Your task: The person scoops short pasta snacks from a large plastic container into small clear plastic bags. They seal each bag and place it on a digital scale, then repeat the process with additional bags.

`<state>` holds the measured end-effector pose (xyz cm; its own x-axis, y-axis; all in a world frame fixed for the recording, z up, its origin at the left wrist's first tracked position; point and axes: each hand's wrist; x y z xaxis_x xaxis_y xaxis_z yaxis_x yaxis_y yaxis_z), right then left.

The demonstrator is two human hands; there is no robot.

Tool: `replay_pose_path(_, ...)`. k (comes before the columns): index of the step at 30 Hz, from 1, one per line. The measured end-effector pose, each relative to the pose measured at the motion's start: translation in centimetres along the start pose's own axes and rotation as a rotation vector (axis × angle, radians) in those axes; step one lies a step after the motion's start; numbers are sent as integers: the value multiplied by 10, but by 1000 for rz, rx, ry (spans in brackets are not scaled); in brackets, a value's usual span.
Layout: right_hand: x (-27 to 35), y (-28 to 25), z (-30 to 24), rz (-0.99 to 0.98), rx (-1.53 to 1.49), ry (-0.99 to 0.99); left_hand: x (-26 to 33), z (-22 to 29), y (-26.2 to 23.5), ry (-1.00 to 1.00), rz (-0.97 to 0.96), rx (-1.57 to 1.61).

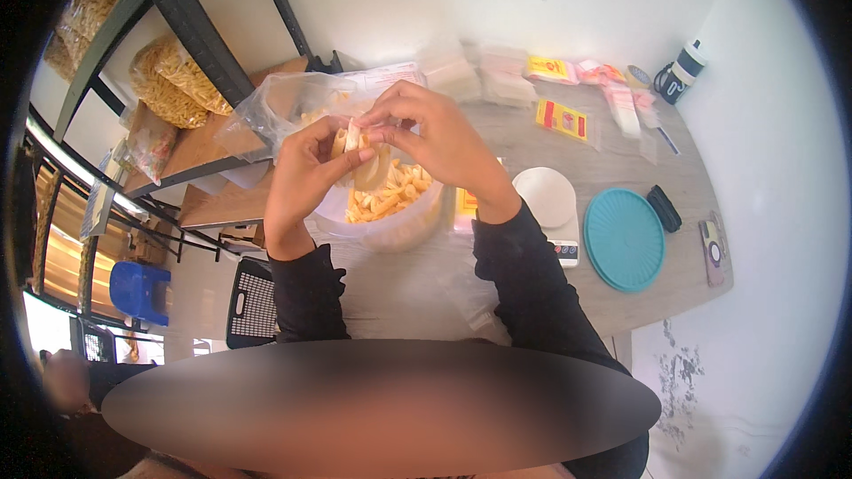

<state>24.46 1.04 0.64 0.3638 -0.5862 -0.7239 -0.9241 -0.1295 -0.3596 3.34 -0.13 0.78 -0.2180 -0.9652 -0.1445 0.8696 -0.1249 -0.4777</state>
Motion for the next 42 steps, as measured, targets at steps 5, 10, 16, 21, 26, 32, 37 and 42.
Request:
replay_pose_path(5, 8, -18, 4, 127, 7, 33, 4, -1, 4, 204, 28, 275)
replay_pose_path(10, 52, -92, 12, 270, 33, 181, 10, -3, -20, 240, 117, 360)
replay_pose_path(16, 150, -156, 56, 282, 147, 588, 22, -3, -36, 247, 227, 264)
replay_pose_path(21, 215, -170, 79, 303, 91, 687, 27, 1, -37, 218, 258, 135)
replay_pose_path(26, 240, -167, 95, 422, 447, 557, 25, 0, -35, 229, 354, 57)
replay_pose_path(32, 252, -185, 108, 531, 494, 591, 26, -2, -37, 280, 463, -63)
replay_pose_path(37, 254, -176, 112, 478, 535, 611, 24, -4, -40, 296, 511, -68)
replay_pose_path(42, 256, -175, 108, 346, 466, 736, 24, -3, -39, 310, 529, -97)
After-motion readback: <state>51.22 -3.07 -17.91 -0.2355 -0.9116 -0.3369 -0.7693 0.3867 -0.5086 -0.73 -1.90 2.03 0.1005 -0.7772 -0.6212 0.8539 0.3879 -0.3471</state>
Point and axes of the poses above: each hand's wrist, its own x-axis away from the middle knuckle, its own y-axis out of the palm, z = x × y, and after that the axes turned 8 degrees about -y, right-handed
